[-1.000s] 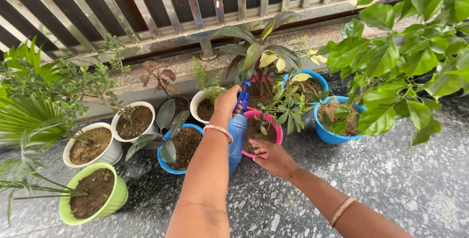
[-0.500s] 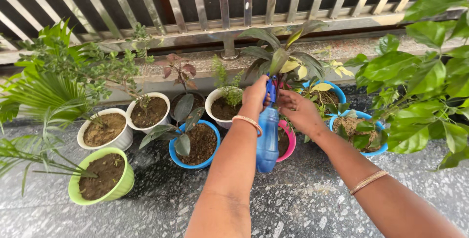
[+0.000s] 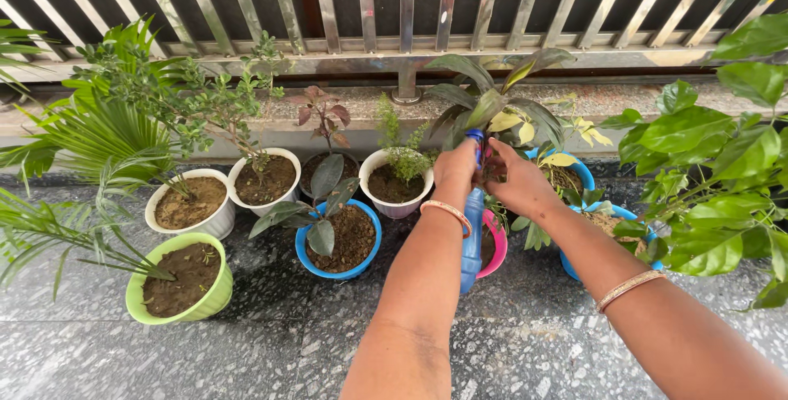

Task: The person uses a blue spray bottle to mist water onto several potted plants arranged on a tiled floor. They move the bottle from one pot to the next, spraying the soil and leaves of each plant in sequence.

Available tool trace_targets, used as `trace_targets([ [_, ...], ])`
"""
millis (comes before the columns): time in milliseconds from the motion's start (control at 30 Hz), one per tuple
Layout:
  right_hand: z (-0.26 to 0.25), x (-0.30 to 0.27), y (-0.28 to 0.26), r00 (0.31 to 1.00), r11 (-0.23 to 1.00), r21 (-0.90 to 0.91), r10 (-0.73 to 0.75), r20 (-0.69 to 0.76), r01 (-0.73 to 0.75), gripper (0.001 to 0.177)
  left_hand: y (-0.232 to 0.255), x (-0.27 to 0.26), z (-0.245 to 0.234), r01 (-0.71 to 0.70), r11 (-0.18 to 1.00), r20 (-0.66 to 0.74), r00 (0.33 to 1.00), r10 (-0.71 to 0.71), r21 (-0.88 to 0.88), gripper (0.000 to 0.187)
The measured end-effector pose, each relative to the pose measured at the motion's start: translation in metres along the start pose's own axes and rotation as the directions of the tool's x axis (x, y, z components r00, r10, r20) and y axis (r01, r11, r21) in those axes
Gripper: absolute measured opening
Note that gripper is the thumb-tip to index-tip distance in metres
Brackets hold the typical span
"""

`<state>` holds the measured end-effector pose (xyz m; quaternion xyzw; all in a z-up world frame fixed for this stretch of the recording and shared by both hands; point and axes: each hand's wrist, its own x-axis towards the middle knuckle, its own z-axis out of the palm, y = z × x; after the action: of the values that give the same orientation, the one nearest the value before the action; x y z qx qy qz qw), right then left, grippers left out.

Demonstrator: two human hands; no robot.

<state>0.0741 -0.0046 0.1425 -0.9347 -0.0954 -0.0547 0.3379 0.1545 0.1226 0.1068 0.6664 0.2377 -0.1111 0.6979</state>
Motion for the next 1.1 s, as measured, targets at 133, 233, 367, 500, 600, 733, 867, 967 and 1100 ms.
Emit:
trace_targets([
  [133,0.004,0.001,0.003,1.000,1.000,-0.018,0.019,0.012,-0.018,0.088,-0.018,0.022,0.011,-0.024,0.996,0.016,1.000,0.023,0.083,0.049],
  [233,0.007,-0.001,0.001,0.999,0.999,-0.028,0.043,-0.001,-0.044,0.086,-0.036,0.042,0.030,-0.376,0.913,-0.278,0.870,0.407,0.159,0.060],
  [367,0.012,-0.007,0.005,0.997,0.997,0.021,0.080,0.017,-0.080,0.080,-0.040,0.020,0.022,-0.216,0.976,-0.054,0.975,0.214,-0.030,0.065],
  [500,0.024,-0.028,0.017,0.987,0.971,0.222,-0.063,-0.146,0.094,0.063,-0.027,-0.009,-0.004,-0.062,0.995,0.065,0.996,0.067,-0.078,0.057],
  [600,0.049,-0.071,0.032,0.973,0.998,0.047,0.046,-0.228,-0.036,0.033,-0.022,-0.013,-0.022,-0.037,0.996,0.081,0.996,0.044,-0.085,0.054],
  [733,0.098,-0.126,0.072,0.952,0.946,-0.146,0.268,-0.150,-0.290,0.028,-0.017,-0.021,-0.042,0.002,0.998,0.074,0.997,0.003,-0.064,0.063],
  [867,0.116,-0.121,0.132,0.820,0.805,-0.170,0.572,-0.033,-0.569,0.042,-0.015,-0.030,-0.048,-0.002,1.000,0.067,0.998,0.002,-0.004,0.067],
  [967,0.129,-0.106,0.161,0.658,0.662,0.053,0.729,0.186,-0.748,0.053,-0.014,-0.030,-0.047,0.005,1.000,0.073,0.997,-0.007,0.027,0.068],
  [1100,0.164,-0.085,0.182,0.574,0.433,0.399,0.730,0.372,-0.808,0.041,-0.013,-0.030,-0.043,-0.063,0.997,0.070,0.996,0.059,0.046,0.065],
])
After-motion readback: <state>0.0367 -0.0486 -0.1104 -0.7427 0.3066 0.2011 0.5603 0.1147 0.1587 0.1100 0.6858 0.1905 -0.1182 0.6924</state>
